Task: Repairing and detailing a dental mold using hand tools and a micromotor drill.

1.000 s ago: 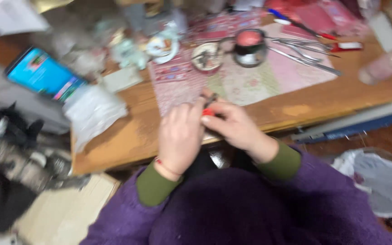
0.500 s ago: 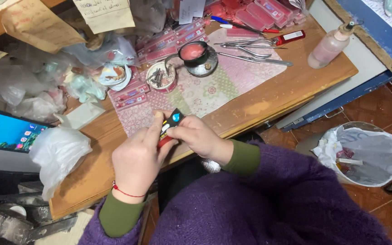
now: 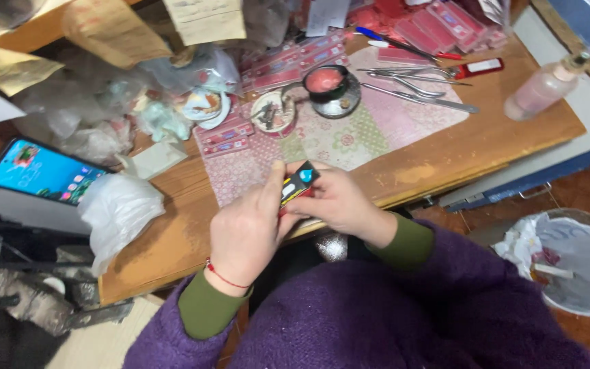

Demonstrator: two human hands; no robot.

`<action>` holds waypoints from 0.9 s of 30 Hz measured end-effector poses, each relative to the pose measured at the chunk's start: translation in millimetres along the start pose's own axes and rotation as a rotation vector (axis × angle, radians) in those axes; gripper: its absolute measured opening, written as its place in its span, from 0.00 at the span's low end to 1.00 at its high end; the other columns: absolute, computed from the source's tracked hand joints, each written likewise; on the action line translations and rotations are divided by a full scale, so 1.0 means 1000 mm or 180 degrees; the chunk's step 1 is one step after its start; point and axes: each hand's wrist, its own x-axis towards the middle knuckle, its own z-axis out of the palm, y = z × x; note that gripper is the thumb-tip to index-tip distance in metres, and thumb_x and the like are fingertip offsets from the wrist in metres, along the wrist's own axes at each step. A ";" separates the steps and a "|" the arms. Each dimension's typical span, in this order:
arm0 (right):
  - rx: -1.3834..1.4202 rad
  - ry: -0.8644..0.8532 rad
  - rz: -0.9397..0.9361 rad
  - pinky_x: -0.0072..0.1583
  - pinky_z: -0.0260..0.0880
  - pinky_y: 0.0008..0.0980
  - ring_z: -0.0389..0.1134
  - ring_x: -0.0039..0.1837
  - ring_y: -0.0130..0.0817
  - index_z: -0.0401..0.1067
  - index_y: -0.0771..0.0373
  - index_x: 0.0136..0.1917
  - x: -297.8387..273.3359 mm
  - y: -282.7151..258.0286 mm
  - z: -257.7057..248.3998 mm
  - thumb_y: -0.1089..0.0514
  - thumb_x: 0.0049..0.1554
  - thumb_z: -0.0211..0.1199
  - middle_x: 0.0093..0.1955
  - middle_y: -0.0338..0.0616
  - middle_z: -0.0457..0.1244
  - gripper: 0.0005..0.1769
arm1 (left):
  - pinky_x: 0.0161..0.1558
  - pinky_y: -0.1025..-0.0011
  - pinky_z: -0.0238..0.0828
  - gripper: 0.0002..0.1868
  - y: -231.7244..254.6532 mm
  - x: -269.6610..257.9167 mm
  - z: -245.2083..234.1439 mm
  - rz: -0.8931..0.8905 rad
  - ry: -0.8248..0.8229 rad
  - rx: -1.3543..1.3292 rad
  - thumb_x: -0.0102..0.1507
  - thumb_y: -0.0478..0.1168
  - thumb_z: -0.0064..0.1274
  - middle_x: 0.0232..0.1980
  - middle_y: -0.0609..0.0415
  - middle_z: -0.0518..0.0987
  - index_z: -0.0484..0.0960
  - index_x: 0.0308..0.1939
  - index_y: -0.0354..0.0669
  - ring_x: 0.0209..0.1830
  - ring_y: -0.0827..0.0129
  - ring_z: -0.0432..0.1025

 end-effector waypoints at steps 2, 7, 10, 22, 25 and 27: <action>-0.1225 0.0332 -0.0971 0.66 0.66 0.32 0.66 0.64 0.29 0.75 0.69 0.59 0.001 -0.003 -0.007 0.64 0.57 0.68 0.62 0.44 0.67 0.17 | 0.27 0.65 0.71 0.43 0.000 0.002 0.000 -0.0051 0.0000 -0.0226 0.54 0.54 0.66 0.32 0.52 0.78 0.71 0.68 0.37 0.26 0.61 0.75; -0.0667 0.0360 -0.0476 0.62 0.67 0.27 0.66 0.63 0.28 0.75 0.66 0.58 -0.003 -0.017 -0.012 0.62 0.58 0.66 0.65 0.41 0.63 0.14 | 0.29 0.64 0.72 0.41 0.002 0.004 0.004 -0.0264 0.0045 -0.0438 0.55 0.56 0.66 0.37 0.50 0.81 0.73 0.65 0.38 0.30 0.59 0.77; -0.1452 0.0530 -0.0841 0.61 0.66 0.27 0.65 0.62 0.29 0.76 0.66 0.53 -0.005 -0.017 -0.020 0.62 0.56 0.68 0.64 0.41 0.63 0.11 | 0.32 0.64 0.74 0.38 0.000 0.004 0.006 -0.0304 0.0128 -0.0598 0.56 0.57 0.66 0.40 0.50 0.82 0.74 0.64 0.39 0.33 0.59 0.79; 0.0828 0.1608 -0.0901 0.56 0.75 0.35 0.72 0.51 0.37 0.73 0.70 0.57 -0.023 -0.038 -0.083 0.65 0.66 0.61 0.57 0.54 0.70 0.08 | 0.44 0.62 0.73 0.25 -0.031 0.016 0.012 -0.0400 0.0365 -0.1024 0.64 0.50 0.59 0.45 0.48 0.81 0.77 0.60 0.40 0.43 0.56 0.76; 0.0304 0.1868 -0.1219 0.58 0.75 0.33 0.72 0.52 0.34 0.71 0.69 0.64 -0.031 -0.022 -0.104 0.66 0.70 0.61 0.58 0.53 0.70 0.10 | 0.52 0.59 0.69 0.21 -0.060 0.047 0.025 -0.0746 0.0572 -0.1204 0.66 0.46 0.57 0.47 0.48 0.80 0.78 0.59 0.41 0.49 0.54 0.72; -0.0228 0.1922 -0.1354 0.61 0.74 0.31 0.71 0.54 0.32 0.70 0.70 0.69 -0.030 -0.011 -0.112 0.67 0.72 0.60 0.59 0.51 0.70 0.13 | 0.54 0.57 0.65 0.21 -0.076 0.075 0.037 -0.1038 0.0585 -0.1295 0.64 0.45 0.57 0.46 0.49 0.80 0.79 0.59 0.41 0.50 0.52 0.69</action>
